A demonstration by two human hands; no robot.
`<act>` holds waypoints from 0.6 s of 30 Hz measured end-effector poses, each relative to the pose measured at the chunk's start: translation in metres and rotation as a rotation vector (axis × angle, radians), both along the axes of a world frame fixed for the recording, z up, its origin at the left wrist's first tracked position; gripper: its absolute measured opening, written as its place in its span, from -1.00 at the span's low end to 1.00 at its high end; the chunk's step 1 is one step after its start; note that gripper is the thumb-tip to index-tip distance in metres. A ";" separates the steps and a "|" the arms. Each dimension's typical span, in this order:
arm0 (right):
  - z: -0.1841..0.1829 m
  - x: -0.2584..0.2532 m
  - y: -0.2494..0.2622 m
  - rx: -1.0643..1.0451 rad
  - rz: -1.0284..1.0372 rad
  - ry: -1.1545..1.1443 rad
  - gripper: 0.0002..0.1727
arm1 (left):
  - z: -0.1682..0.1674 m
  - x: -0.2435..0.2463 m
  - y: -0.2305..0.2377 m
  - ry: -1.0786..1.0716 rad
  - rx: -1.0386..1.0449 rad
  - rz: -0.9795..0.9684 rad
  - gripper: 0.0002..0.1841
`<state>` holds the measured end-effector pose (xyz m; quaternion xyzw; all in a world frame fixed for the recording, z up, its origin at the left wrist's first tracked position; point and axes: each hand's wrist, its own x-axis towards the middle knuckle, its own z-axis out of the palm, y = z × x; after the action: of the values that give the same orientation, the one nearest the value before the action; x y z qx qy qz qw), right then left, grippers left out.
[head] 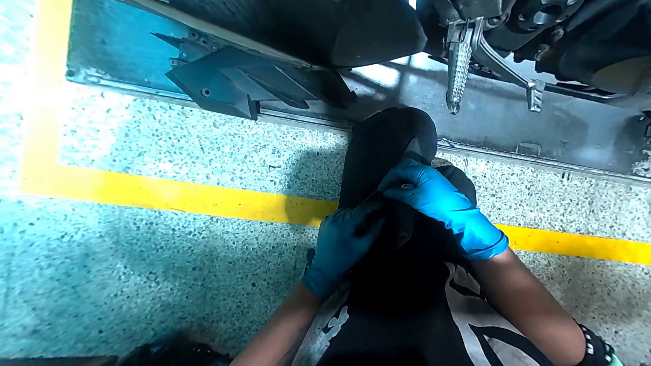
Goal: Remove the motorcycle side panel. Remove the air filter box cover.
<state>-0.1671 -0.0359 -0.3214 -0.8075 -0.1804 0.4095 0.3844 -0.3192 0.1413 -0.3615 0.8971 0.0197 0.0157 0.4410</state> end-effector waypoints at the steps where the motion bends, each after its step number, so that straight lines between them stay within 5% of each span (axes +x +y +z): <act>1: 0.000 -0.001 0.000 -0.001 0.002 -0.007 -0.89 | 0.000 0.000 -0.001 0.003 0.009 0.003 -0.72; 9: -0.003 -0.005 0.001 0.002 -0.003 -0.073 -0.84 | 0.007 -0.001 -0.006 0.076 -0.027 0.134 -0.77; 18: -0.007 -0.008 0.002 0.000 0.014 -0.153 -0.83 | 0.007 0.009 -0.005 0.033 0.051 0.038 -0.81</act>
<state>-0.1749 -0.0343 -0.3285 -0.8351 -0.2148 0.3493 0.3668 -0.3103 0.1367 -0.3541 0.9077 0.0434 0.0100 0.4173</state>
